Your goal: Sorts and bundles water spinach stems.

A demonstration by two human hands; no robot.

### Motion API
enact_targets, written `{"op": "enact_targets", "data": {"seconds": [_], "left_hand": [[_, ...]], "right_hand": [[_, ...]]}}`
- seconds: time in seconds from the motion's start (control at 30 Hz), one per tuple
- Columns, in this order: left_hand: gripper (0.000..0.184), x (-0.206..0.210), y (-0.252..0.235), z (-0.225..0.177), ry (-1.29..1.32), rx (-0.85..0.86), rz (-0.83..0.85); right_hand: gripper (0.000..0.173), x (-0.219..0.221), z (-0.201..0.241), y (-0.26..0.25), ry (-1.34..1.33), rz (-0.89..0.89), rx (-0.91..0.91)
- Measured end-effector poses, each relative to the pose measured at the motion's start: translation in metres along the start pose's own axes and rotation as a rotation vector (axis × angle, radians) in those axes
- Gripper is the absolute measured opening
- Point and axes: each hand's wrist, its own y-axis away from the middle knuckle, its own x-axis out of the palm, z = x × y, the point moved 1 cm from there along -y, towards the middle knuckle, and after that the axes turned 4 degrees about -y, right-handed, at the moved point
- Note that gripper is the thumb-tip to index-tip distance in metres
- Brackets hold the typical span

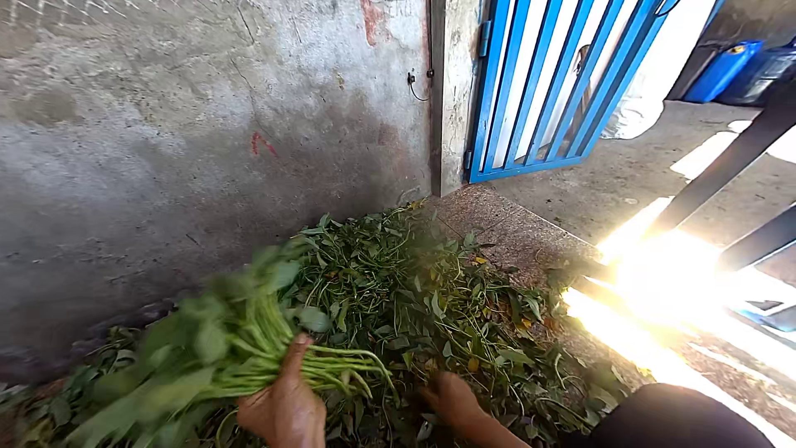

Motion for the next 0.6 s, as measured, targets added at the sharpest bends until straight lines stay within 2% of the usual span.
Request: {"op": "enact_targets", "data": {"seconds": [0.07, 0.13, 0.23, 0.33, 0.4, 0.5, 0.53, 0.6], "left_hand": [[0.028, -0.005, -0.011, -0.004, 0.031, -0.07, -0.048], [0.022, -0.009, -0.012, -0.003, 0.034, -0.288, 0.048], [0.018, -0.001, -0.003, 0.005, 0.005, -0.566, 0.171], [0.021, 0.008, 0.004, 0.007, 0.01, -0.623, 0.217], [0.024, 0.009, 0.003, 0.007, 0.013, -0.601, 0.219], [0.026, 0.008, 0.002, 0.006, 0.017, -0.595, 0.217], [0.026, 0.008, 0.002, 0.006, 0.016, -0.592, 0.223], [0.026, 0.007, 0.006, 0.009, 0.007, -0.586, 0.239]], "right_hand": [[0.049, -0.011, -0.022, -0.025, 0.124, -0.185, 0.115], [0.053, -0.023, -0.047, -0.051, 0.247, -0.263, 0.175], [0.062, -0.033, -0.077, -0.076, 0.346, -0.129, 0.267], [0.05, -0.044, -0.074, -0.074, 0.327, -0.097, 0.239], [0.042, -0.054, -0.06, -0.061, 0.169, -0.158, 0.123], [0.035, -0.061, -0.047, -0.029, -0.348, -0.337, -0.263], [0.031, -0.061, -0.044, -0.021, -0.551, -0.334, -0.313], [0.024, -0.057, -0.044, -0.01, -0.819, -0.253, -0.203]]}}
